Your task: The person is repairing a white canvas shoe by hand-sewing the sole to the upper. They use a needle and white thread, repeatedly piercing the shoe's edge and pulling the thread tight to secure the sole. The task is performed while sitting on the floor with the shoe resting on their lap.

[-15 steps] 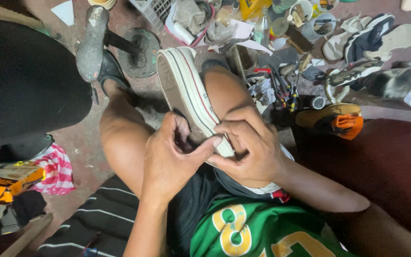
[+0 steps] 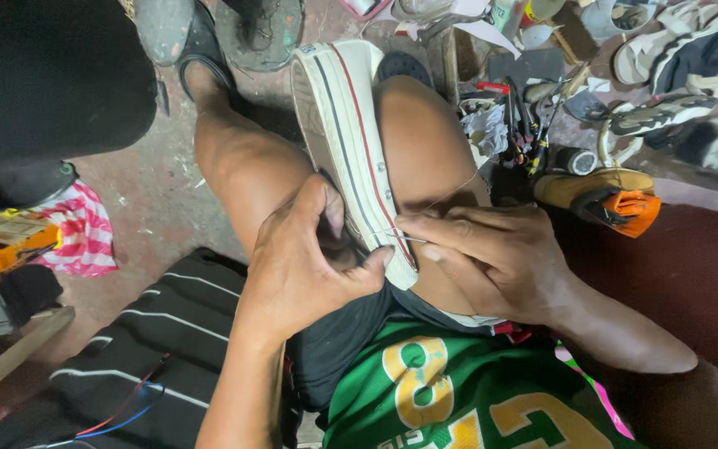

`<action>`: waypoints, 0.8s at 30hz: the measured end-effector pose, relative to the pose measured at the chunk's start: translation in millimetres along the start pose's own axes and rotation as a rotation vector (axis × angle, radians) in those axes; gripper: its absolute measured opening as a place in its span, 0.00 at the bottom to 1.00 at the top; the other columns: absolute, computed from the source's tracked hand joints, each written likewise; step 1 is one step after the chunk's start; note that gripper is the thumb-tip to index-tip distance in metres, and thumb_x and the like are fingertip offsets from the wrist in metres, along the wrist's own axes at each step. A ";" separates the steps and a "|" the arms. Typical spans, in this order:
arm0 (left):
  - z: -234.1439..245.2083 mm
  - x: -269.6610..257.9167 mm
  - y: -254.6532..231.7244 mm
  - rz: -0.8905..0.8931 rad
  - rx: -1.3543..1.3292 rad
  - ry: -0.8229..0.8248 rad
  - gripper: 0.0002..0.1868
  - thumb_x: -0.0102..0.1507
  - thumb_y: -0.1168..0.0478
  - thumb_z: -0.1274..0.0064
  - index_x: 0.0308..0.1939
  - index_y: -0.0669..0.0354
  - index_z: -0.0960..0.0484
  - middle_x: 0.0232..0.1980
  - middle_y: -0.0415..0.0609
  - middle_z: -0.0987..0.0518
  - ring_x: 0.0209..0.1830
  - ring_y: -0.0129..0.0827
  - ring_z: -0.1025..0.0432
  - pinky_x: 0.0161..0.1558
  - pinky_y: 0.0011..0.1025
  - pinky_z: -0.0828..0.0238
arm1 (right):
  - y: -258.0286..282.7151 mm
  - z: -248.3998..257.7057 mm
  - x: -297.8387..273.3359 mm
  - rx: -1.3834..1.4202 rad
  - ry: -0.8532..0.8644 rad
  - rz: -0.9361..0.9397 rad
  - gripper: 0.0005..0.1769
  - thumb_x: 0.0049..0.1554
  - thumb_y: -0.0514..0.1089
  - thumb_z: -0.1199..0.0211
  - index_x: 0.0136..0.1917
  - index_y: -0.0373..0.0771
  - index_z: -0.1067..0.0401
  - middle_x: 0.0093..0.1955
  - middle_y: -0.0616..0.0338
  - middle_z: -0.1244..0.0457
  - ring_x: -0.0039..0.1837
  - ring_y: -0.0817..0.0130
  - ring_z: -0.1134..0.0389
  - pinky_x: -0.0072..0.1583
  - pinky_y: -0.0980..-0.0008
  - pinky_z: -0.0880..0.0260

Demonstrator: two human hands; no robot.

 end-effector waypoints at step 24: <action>3.8 -6.9 2.9 -0.002 0.060 -0.007 0.36 0.40 0.44 0.23 0.34 0.60 0.30 0.26 0.49 0.25 0.27 0.42 0.24 0.31 0.38 0.28 | -6.6 -26.1 56.6 -0.010 -0.123 -0.159 0.35 0.52 0.40 0.24 0.69 0.42 0.36 0.53 0.58 0.33 0.53 0.71 0.28 0.51 0.71 0.27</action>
Point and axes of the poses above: each hand's wrist, its own x-axis towards the middle knuckle, its own z-axis out of the back of the hand, y = z × x, the point moved 6 cm from there along x, towards the middle knuckle
